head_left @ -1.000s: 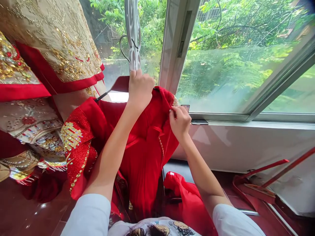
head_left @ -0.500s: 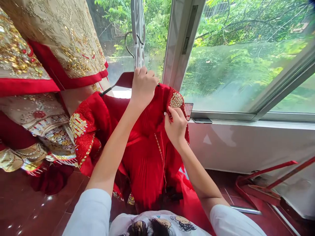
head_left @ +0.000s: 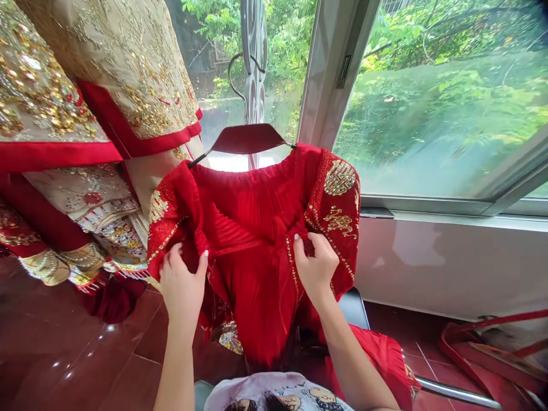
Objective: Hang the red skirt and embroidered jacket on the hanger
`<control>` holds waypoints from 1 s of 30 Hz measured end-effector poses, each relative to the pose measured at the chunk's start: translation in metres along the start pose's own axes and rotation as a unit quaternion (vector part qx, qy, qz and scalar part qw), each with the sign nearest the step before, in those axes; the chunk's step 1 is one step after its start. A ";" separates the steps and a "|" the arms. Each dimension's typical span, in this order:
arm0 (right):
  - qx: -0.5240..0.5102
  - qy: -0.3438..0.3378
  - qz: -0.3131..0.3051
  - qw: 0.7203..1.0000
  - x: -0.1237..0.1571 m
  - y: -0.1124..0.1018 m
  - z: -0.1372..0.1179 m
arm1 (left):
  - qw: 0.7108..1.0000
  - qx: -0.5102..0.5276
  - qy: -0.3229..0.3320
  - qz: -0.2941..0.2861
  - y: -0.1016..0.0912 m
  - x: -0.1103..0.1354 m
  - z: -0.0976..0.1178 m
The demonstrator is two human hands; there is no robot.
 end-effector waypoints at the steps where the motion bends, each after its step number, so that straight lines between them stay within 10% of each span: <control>1: -0.014 -0.004 -0.007 1.000 0.000 0.002 -0.002 | 0.999 0.000 -0.018 -0.041 0.011 -0.001 -0.007; 7: -0.129 0.035 -0.072 0.988 0.004 -0.002 -0.008 | 0.979 0.140 0.030 -0.143 0.026 0.003 -0.006; 11: -0.165 0.029 -0.030 0.985 -0.016 -0.037 -0.005 | 0.971 0.227 0.073 -0.005 -0.027 -0.016 -0.010; 17: 0.023 0.007 0.042 0.999 -0.084 -0.062 -0.018 | 0.981 0.001 0.158 0.109 -0.088 -0.066 0.042; 24: 0.021 -0.229 -0.012 0.973 -0.155 -0.027 -0.103 | 0.983 -0.152 0.084 0.054 -0.042 -0.068 0.076; 30: -0.010 -0.467 -0.218 0.857 -0.149 0.039 -0.195 | 0.994 -0.066 0.020 -0.082 -0.025 -0.091 0.045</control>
Point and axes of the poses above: each hand's wrist, its own x-axis away from the middle knuckle, its own y-axis out of the palm, z = x × y, the point moved 7 cm from there along -x, towards the middle knuckle, and after that the axes turned 4 degrees about -z, right-handed, at the moved point
